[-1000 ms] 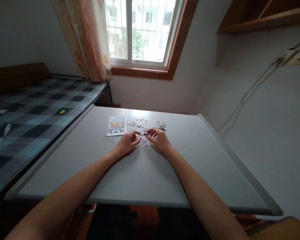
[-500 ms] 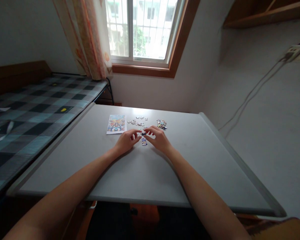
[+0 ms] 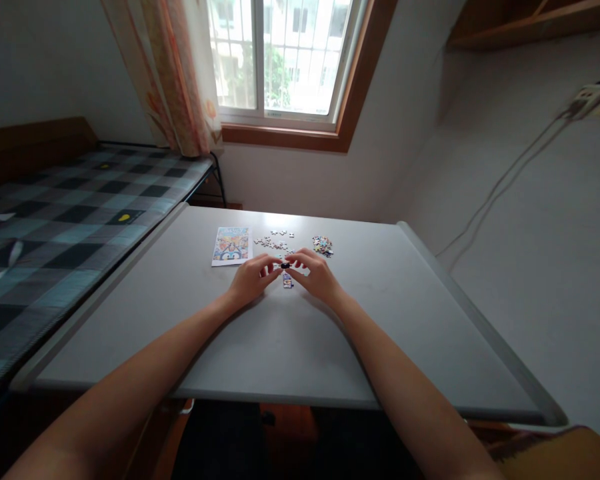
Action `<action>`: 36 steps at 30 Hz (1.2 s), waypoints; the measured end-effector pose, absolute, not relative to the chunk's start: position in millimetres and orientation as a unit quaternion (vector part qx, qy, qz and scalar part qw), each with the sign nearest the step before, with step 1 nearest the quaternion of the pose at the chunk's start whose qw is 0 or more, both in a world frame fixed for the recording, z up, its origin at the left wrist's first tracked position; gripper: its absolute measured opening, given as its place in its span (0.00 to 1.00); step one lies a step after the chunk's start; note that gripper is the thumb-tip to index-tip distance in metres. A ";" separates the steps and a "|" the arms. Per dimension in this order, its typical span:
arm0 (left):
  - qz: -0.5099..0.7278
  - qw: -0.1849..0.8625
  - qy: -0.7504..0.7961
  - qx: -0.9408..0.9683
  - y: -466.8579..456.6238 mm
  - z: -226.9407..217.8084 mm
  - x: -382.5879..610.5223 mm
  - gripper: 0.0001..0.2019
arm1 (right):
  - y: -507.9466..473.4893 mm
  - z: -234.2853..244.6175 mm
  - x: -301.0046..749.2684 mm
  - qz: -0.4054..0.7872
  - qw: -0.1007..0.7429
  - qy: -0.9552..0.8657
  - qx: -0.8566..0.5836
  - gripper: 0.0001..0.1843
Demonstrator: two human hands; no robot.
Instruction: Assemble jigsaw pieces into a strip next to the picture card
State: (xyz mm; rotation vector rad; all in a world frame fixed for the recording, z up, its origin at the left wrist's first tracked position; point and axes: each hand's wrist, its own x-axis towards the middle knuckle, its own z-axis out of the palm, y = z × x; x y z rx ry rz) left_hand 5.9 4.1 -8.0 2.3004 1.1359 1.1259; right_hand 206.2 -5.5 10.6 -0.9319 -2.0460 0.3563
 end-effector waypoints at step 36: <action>0.395 0.155 0.413 0.806 4.3 -7.0 5.6 0.08 | -4.6 11.8 209.0 0.139 0.403 -0.813 -0.397 0.04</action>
